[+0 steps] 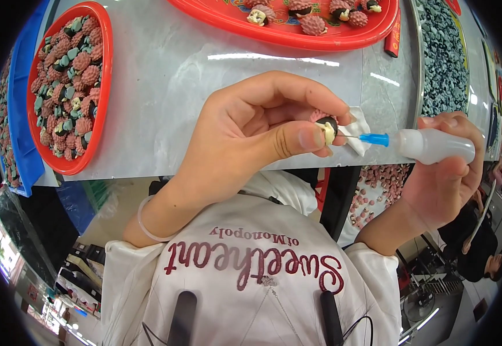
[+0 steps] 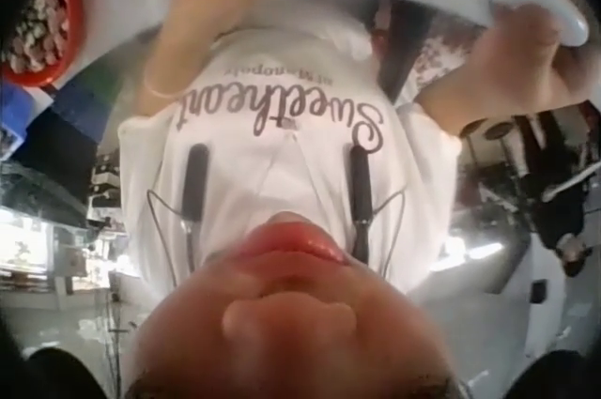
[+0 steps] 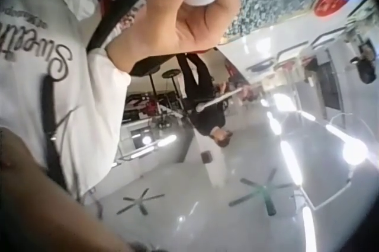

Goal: The person assembles small figurines by applying glue from a squeeze bottle onto the parts, attaching pieces to the figures by hand, and placing the assembled figurines onto trays.

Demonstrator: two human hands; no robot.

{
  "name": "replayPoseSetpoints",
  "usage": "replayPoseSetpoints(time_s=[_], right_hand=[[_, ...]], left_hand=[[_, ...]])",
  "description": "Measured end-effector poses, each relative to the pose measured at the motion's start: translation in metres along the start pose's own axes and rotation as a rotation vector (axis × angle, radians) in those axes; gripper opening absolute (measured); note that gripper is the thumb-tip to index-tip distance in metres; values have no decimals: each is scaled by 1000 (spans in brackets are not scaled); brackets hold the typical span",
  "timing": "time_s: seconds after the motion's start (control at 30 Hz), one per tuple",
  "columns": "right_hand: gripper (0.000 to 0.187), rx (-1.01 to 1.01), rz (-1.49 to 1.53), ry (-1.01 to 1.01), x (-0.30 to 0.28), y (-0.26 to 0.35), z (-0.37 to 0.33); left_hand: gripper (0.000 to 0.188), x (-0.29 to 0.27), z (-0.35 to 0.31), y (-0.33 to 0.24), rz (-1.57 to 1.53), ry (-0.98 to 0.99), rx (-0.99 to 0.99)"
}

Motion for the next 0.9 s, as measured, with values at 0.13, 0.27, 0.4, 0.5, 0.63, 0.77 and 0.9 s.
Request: replayPoseSetpoints(time_s=[0.13,0.27,0.4,0.5,0.63,0.77,0.9], right_hand=[[48,-75,-79,45,1,7,2],[45,-236,-96,178,-1,13,6],[42,-248,-224,140,6,17,6],[40,-347,-322,252,5,28,11],[39,-432,-368,359,3,33,10],[39,-446,-346,284,7,28,7],[37,-413,-339,282,16,28,2]], left_hand=[[34,0,-1,-1,12,-9,-7],[35,0,-1,-1,16,-23,-12],[34,1,0,-1,-8,-24,-20],[34,1,-1,-1,-8,-32,-19],[35,1,-1,-2,5,-45,-25],[36,0,0,-3,-4,-37,-26],[35,0,-1,-3,-2,-50,-8]])
Point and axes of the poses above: each hand's wrist, its own z-axis towards the middle knuckle, its own x-axis out of the palm, y = z × x, the point moved 1 cm from there along z, towards the middle knuckle, and after that the axes turned 7 degrees about -x, right-handed, at the moved point
